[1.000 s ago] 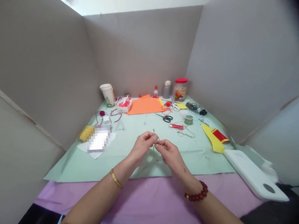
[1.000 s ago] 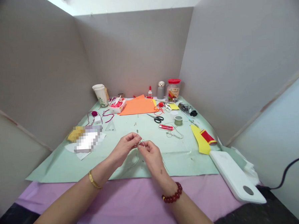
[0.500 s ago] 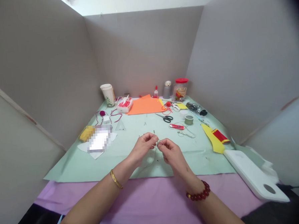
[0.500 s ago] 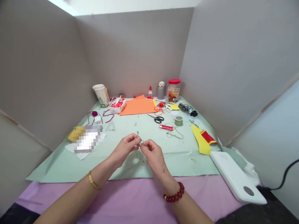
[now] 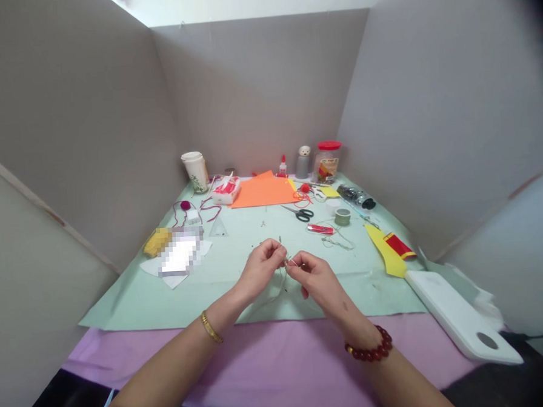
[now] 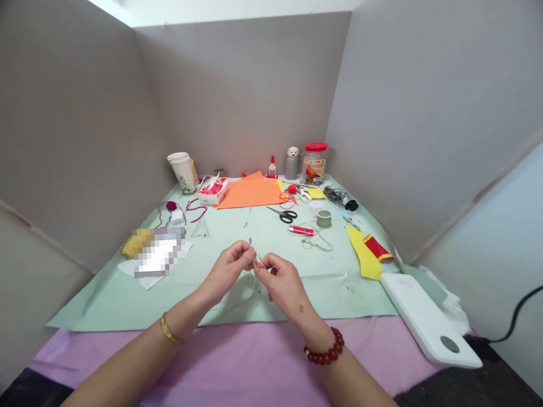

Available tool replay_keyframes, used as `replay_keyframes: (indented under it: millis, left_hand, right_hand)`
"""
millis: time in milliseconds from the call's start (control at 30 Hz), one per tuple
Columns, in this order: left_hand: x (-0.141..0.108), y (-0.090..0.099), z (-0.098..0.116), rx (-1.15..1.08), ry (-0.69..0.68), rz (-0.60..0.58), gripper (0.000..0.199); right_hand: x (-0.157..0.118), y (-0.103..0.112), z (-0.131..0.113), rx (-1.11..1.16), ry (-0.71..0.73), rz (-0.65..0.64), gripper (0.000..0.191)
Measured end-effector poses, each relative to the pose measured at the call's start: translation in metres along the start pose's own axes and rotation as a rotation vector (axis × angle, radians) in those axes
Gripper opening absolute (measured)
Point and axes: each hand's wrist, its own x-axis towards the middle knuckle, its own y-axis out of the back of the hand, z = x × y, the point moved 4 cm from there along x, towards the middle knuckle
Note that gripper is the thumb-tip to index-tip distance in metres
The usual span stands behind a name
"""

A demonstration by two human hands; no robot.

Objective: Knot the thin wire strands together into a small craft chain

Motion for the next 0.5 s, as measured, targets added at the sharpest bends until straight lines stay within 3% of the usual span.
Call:
replay_keyframes:
  millis: [167,500]
  left_hand:
    - [0.001,0.001,-0.004,0.057,-0.021,-0.007,0.020]
    - [-0.001,-0.002,-0.006,0.129,-0.016,0.033,0.022]
  right_hand:
    - [0.000,0.000,-0.001,0.032,-0.030,-0.056,0.018]
    - [-0.002,-0.010,0.003,0.076,-0.027,-0.026,0.011]
